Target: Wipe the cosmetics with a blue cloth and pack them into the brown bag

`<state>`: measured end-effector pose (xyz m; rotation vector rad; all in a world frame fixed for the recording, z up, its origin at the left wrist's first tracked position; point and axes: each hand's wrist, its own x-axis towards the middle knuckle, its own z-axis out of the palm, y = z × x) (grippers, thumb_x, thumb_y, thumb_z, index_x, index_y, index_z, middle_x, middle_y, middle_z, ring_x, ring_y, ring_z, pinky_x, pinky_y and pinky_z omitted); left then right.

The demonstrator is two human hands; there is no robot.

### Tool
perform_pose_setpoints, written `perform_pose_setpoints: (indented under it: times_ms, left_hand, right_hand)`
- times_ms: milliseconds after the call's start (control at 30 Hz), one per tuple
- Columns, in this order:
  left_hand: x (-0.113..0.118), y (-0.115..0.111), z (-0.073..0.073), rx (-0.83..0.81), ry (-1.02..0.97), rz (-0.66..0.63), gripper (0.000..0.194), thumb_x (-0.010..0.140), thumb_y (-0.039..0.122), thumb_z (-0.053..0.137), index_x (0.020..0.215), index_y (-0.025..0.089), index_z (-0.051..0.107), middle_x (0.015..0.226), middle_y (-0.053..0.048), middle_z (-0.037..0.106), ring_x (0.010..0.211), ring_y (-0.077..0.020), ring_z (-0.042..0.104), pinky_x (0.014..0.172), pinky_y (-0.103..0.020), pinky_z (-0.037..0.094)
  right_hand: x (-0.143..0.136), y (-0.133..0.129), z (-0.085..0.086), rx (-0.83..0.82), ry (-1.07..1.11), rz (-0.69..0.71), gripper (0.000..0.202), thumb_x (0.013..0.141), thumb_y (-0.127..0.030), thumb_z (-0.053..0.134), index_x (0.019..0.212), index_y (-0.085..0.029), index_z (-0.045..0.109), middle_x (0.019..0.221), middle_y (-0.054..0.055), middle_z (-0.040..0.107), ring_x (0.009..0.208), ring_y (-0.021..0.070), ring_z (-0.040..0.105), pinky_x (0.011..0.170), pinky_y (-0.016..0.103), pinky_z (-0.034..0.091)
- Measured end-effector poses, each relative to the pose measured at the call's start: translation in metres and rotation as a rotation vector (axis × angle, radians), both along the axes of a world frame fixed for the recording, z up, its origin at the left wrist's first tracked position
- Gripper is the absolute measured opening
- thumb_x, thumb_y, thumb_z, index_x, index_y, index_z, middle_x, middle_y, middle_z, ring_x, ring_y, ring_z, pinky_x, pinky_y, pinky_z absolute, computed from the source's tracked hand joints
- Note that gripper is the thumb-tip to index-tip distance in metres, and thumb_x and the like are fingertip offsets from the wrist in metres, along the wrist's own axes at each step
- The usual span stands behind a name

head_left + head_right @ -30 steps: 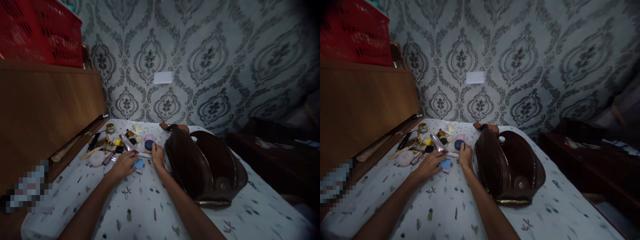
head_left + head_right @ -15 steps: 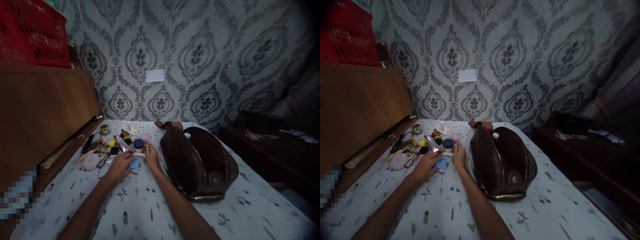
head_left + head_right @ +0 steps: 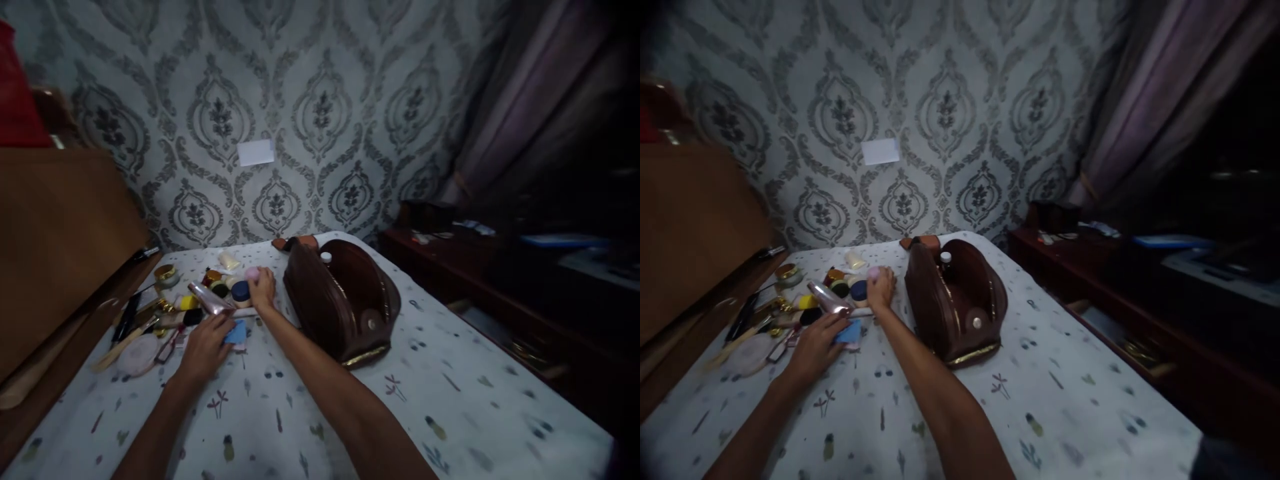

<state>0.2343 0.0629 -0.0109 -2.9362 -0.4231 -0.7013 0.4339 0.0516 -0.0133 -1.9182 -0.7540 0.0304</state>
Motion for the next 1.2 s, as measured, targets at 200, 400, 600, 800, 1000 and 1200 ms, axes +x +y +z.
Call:
perform_pose_setpoints:
  times_ms: [200, 400, 600, 800, 1000, 1200]
  left_hand:
    - [-0.003, 0.018, -0.017, 0.123, -0.133, -0.093, 0.031, 0.086, 0.031, 0.051, 0.108, 0.019, 0.069, 0.119, -0.012, 0.070, 0.108, -0.0300, 0.066, 0.087, -0.041, 0.057]
    - [-0.003, 0.031, -0.026, 0.095, -0.097, -0.017, 0.037, 0.086, 0.038, 0.049, 0.113, 0.021, 0.067, 0.117, -0.011, 0.071, 0.106, -0.0311, 0.067, 0.086, -0.043, 0.057]
    - [0.003, 0.022, -0.017, 0.001, -0.117, -0.028, 0.035, 0.084, 0.035, 0.051, 0.112, 0.022, 0.067, 0.121, -0.010, 0.070, 0.110, -0.0307, 0.065, 0.092, -0.044, 0.055]
    - [0.006, 0.003, 0.002, -0.095, -0.020, 0.026, 0.031, 0.081, 0.021, 0.056, 0.109, 0.019, 0.068, 0.124, -0.011, 0.067, 0.114, -0.0298, 0.061, 0.097, -0.043, 0.051]
    - [0.008, -0.005, 0.013, -0.200, 0.049, 0.064, 0.028, 0.080, 0.014, 0.060, 0.106, 0.019, 0.067, 0.122, -0.011, 0.066, 0.114, -0.0281, 0.059, 0.098, -0.043, 0.048]
    - [0.007, -0.006, 0.015, -0.232, 0.043, 0.057, 0.027, 0.079, 0.015, 0.063, 0.106, 0.019, 0.067, 0.117, -0.010, 0.066, 0.111, -0.0267, 0.059, 0.095, -0.041, 0.048]
  right_hand:
    - [-0.006, 0.009, 0.021, -0.051, 0.043, 0.034, 0.040, 0.083, -0.024, 0.060, 0.123, -0.024, 0.064, 0.143, 0.007, 0.052, 0.130, 0.0251, 0.047, 0.105, 0.037, 0.040]
    - [-0.003, -0.002, 0.027, -0.084, 0.083, -0.004, 0.031, 0.085, -0.031, 0.058, 0.114, -0.027, 0.068, 0.127, 0.007, 0.058, 0.114, 0.0267, 0.053, 0.093, 0.040, 0.045]
    - [0.005, -0.011, 0.022, -0.097, 0.085, -0.016, 0.029, 0.090, -0.028, 0.053, 0.115, -0.029, 0.068, 0.120, 0.007, 0.059, 0.108, 0.0243, 0.052, 0.093, 0.037, 0.042]
    - [0.011, 0.005, 0.013, -0.104, 0.076, 0.026, 0.033, 0.089, -0.020, 0.049, 0.117, -0.024, 0.066, 0.116, 0.008, 0.062, 0.106, 0.0236, 0.055, 0.093, 0.035, 0.041]
    - [0.022, 0.015, -0.002, -0.097, 0.052, 0.017, 0.041, 0.087, -0.022, 0.049, 0.126, -0.019, 0.061, 0.115, 0.011, 0.064, 0.105, 0.0240, 0.059, 0.091, 0.033, 0.044]
    - [0.030, 0.020, -0.011, -0.086, 0.028, 0.013, 0.040, 0.084, -0.026, 0.050, 0.119, -0.014, 0.065, 0.107, 0.015, 0.067, 0.099, 0.0255, 0.062, 0.089, 0.034, 0.046]
